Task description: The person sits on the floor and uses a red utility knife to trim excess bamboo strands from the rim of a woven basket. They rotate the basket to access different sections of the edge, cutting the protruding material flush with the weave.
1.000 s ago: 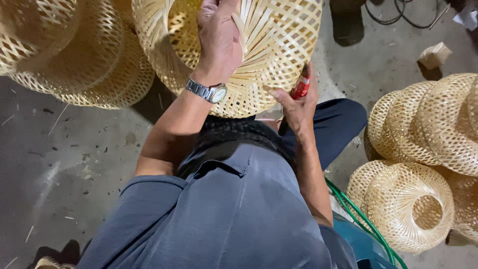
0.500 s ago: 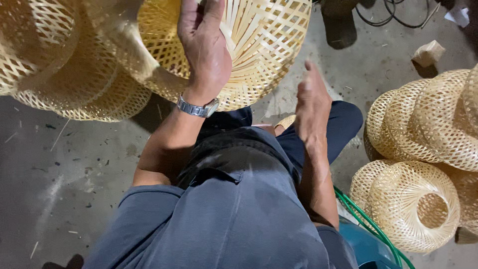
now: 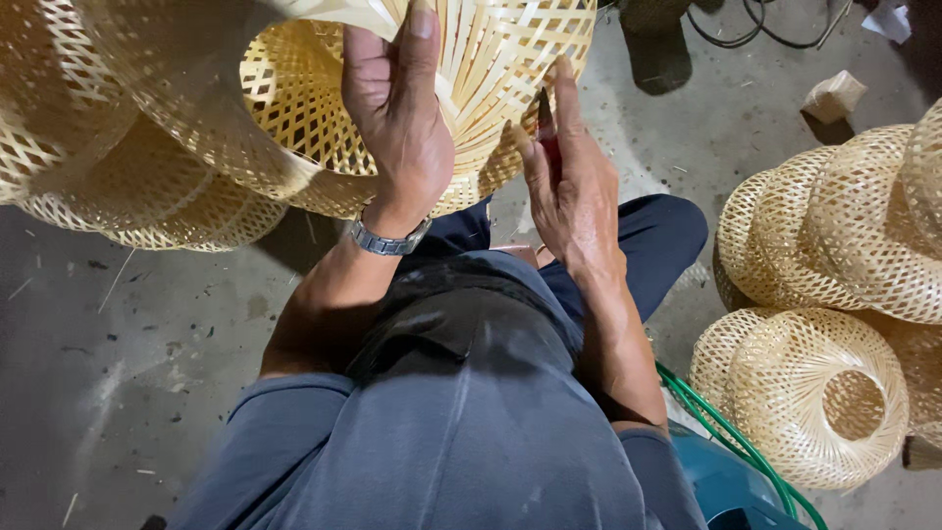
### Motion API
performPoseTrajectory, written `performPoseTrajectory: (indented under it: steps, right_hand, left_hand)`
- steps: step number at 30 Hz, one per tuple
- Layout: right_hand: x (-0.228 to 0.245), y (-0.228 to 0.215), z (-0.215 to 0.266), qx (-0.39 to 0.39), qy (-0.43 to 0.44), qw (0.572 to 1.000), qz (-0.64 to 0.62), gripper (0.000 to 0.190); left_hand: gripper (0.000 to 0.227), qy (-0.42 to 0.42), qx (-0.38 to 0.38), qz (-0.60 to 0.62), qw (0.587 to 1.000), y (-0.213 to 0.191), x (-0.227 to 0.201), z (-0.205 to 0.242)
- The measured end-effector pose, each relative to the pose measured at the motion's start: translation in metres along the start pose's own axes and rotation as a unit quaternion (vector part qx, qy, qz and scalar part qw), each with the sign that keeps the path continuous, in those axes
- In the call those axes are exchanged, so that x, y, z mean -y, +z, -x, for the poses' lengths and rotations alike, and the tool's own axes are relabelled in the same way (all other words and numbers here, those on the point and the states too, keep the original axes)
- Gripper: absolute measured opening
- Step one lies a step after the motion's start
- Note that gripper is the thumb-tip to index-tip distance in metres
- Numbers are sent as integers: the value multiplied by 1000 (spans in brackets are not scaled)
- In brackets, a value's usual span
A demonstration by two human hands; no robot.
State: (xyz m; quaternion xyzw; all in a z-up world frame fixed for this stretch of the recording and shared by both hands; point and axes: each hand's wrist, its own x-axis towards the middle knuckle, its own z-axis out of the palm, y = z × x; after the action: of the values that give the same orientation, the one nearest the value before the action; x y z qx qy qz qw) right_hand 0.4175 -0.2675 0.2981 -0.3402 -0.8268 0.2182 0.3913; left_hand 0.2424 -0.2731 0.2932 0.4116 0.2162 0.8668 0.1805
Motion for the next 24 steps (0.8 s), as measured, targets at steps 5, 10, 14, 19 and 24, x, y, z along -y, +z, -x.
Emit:
performPoseTrajectory:
  steps: [5,10,14,19,24]
  right_hand:
    - [-15,7,5,-36,-90,986,133,63]
    - [-48,14,20,-61,-131,969,198,65]
    - [-84,16,26,-153,-115,981,22,51]
    - [-113,0,32,-192,151,951,-188,48]
    - [-105,-9,32,-150,175,941,-248,50]
  left_hand:
    - [19,5,5,-29,1000,-4,1,-2]
    - [15,-61,0,-66,996,-17,0,-7]
    - [17,-99,23,-54,993,-27,-3,-16]
    - [12,-120,15,55,991,-33,-2,-25]
    - [16,-115,36,61,991,-32,-2,-30]
